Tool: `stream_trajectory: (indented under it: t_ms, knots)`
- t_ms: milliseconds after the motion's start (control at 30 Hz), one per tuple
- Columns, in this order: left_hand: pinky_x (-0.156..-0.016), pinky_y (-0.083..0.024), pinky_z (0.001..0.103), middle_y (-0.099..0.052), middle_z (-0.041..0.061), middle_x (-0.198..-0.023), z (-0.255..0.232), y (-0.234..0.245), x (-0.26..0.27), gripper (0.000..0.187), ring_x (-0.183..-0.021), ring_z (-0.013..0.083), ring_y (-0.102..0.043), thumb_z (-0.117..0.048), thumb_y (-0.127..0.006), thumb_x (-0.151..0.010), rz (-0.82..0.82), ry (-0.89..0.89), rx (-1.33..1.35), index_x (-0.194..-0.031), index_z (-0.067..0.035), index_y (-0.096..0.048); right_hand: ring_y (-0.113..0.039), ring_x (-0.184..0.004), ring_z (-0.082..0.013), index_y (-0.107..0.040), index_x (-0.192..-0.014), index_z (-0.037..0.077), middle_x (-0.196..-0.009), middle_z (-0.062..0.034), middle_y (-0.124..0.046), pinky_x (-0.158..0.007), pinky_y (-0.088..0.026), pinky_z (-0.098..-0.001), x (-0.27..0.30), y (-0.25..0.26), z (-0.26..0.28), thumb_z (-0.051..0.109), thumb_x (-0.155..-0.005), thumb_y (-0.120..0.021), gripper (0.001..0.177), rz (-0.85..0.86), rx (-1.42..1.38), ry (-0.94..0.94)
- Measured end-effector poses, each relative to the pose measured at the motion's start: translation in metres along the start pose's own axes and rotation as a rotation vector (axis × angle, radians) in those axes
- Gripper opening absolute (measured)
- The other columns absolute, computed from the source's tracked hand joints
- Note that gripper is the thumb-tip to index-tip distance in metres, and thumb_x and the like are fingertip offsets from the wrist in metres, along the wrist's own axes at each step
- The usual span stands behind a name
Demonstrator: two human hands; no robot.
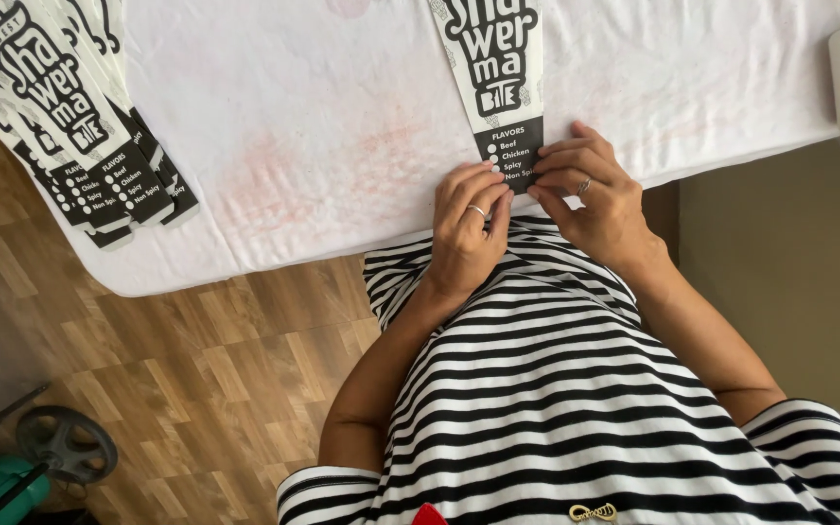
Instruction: Applying glue to paper labels and organizing them into stacks
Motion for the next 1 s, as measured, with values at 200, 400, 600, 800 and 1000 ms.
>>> stream_trajectory:
  t_ms: [200, 400, 600, 800, 1000]
  knots:
    - [-0.097, -0.051, 0.047, -0.065, 0.008, -0.102, 0.015, -0.005, 0.002, 0.01, -0.105, 0.031, -0.067, -0.009, -0.073, -0.095, 0.057, 0.178, 0.031, -0.098, -0.001, -0.067, -0.072, -0.102, -0.038, -0.073, -0.089, -0.008, -0.098, -0.0164, -0.072, -0.115, -0.043, -0.0564, 0.001, 0.003, -0.019, -0.009, -0.088, -0.087, 0.013, 0.045, -0.124, -0.21]
    - [-0.11, -0.048, 0.045, -0.066, 0.015, -0.114, 0.033, -0.008, 0.013, 0.017, -0.116, 0.0338, -0.061, 0.015, -0.058, -0.096, 0.181, 0.304, 0.195, -0.105, 0.004, -0.068, -0.067, -0.112, -0.0346, -0.072, -0.104, -0.011, -0.111, -0.0221, -0.071, -0.124, -0.047, -0.0508, -0.004, -0.004, -0.008, -0.02, -0.102, -0.069, 0.01, 0.173, -0.144, -0.235]
    - [-0.111, -0.048, 0.047, -0.064, 0.018, -0.121, 0.059, 0.044, 0.005, 0.019, -0.121, 0.0349, -0.059, 0.006, -0.067, -0.097, 0.078, 0.087, 0.07, -0.116, 0.009, -0.066, -0.048, -0.148, -0.0461, -0.067, -0.137, -0.003, -0.148, -0.0248, -0.061, -0.129, -0.028, -0.0638, 0.011, -0.039, -0.002, -0.001, -0.106, -0.072, 0.031, 0.208, 0.086, -0.061]
    - [-0.132, -0.028, 0.048, -0.045, 0.015, -0.157, 0.229, 0.234, 0.007, 0.05, -0.152, 0.034, -0.038, 0.013, -0.04, -0.101, -0.124, 0.331, -0.699, -0.148, -0.002, -0.052, -0.045, -0.151, -0.0477, -0.067, -0.138, -0.004, -0.151, -0.0249, -0.059, -0.129, -0.024, -0.0676, 0.011, 0.005, -0.04, -0.005, -0.108, -0.064, 0.031, 0.203, 0.16, -0.156]
    - [-0.124, -0.004, 0.061, -0.024, 0.016, -0.168, 0.233, 0.222, -0.008, 0.047, -0.154, 0.0392, -0.009, -0.008, -0.05, -0.117, 0.231, 0.588, -0.851, -0.161, 0.003, -0.038, -0.043, -0.152, -0.052, -0.066, -0.137, -0.008, -0.15, -0.0296, -0.058, -0.129, -0.025, -0.07, 0.017, 0.073, -0.08, -0.008, -0.105, -0.061, 0.032, 0.095, 0.163, -0.288]
Point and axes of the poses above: each hand's wrist, its own x-axis away from the middle knuckle, its own y-axis out of the back of the hand, z = x × y, the point moved 10 cm from there along -x, towards the middle knuckle
